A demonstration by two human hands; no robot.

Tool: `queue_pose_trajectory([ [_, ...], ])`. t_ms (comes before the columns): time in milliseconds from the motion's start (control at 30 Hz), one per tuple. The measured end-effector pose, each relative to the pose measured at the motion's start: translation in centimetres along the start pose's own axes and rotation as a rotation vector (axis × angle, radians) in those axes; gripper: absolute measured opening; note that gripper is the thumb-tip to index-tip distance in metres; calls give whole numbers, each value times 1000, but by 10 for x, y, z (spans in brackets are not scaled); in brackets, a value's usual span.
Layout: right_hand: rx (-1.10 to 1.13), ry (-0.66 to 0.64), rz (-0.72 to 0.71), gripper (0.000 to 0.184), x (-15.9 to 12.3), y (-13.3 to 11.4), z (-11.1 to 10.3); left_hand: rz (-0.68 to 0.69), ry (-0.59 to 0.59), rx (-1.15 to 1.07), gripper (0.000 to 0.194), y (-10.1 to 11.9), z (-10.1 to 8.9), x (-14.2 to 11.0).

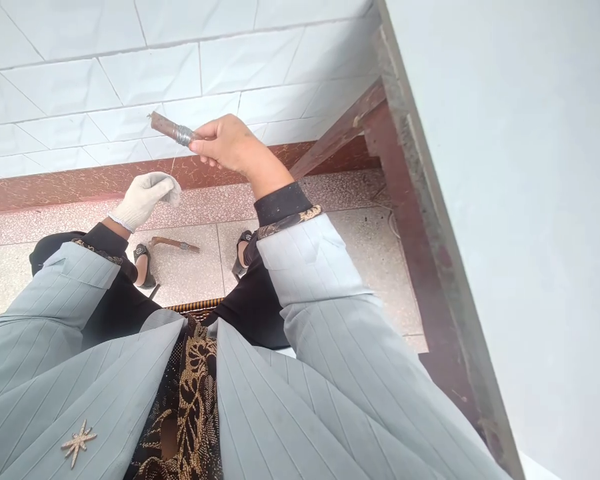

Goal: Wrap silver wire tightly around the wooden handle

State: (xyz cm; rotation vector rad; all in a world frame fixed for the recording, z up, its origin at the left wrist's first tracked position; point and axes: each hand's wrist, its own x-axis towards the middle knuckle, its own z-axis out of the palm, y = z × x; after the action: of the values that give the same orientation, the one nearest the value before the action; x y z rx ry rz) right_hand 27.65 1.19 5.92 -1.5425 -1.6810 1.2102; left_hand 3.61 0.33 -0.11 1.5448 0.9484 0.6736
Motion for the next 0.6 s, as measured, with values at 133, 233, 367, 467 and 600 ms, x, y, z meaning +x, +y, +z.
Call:
queue_pose_trajectory([
  [133, -330, 49, -11, 23, 0, -4, 8, 22, -59, 321, 23, 9, 2, -4],
  [233, -657, 9, -1, 25, -1, -6, 17, 70, -98, 600, 21, 12, 3, -6],
  [367, -947, -122, 20, 30, -4, -13, 35, 136, -107, 826, 22, 12, 4, -4],
  [467, -1048, -300, 28, 29, -8, -19, 44, 164, -153, 957, 21, 14, 1, -2],
  [600, -929, -597, -30, 27, -11, -18, 37, 184, -278, 909, 24, 19, -12, -3],
])
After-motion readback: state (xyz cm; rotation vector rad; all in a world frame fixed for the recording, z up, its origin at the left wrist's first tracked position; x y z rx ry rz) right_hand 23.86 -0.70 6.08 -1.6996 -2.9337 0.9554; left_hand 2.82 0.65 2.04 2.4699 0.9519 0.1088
